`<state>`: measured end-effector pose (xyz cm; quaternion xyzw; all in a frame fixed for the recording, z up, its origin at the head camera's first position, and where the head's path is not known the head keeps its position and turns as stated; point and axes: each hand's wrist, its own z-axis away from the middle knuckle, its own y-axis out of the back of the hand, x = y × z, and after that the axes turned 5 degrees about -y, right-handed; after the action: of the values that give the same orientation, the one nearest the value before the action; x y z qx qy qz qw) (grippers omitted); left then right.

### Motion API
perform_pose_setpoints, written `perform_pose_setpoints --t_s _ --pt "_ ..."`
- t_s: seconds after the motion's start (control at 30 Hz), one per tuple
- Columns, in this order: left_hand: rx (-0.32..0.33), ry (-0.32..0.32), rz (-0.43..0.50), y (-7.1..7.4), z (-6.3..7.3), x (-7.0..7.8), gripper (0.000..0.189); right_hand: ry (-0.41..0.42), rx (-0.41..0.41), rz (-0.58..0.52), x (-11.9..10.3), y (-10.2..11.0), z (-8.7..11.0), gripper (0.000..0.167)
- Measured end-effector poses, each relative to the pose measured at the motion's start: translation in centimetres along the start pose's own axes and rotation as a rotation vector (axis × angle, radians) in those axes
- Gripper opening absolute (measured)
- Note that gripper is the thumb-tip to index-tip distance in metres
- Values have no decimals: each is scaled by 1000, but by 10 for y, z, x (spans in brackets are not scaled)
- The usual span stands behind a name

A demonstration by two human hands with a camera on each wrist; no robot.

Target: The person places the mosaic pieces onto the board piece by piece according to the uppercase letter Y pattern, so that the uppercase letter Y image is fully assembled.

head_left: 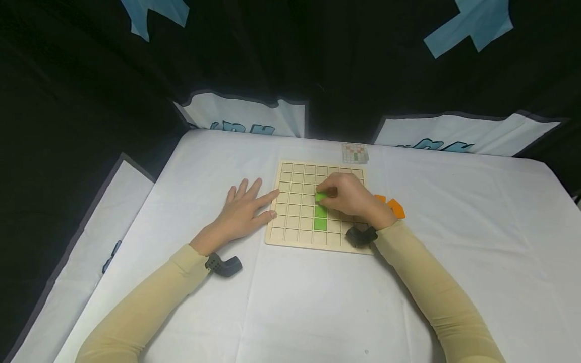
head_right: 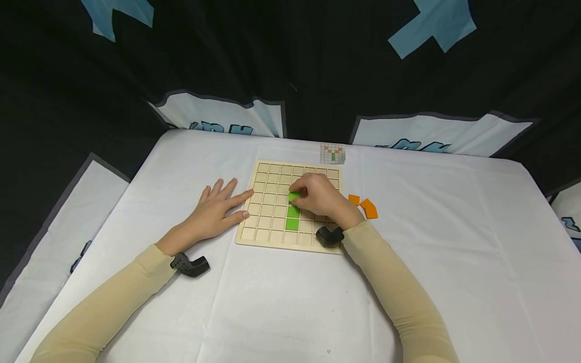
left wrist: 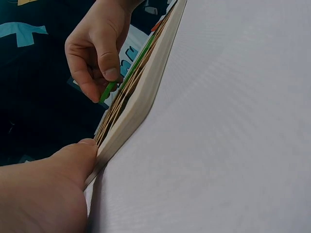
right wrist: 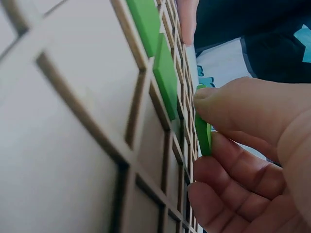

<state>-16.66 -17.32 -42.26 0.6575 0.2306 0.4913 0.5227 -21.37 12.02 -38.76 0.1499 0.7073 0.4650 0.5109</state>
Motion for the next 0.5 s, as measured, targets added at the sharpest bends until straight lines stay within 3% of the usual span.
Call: perform_pose_setpoints --t_s 0.5 --pt "-9 12 -2 2 -1 2 61 8 -5 33 1 -3 -1 29"
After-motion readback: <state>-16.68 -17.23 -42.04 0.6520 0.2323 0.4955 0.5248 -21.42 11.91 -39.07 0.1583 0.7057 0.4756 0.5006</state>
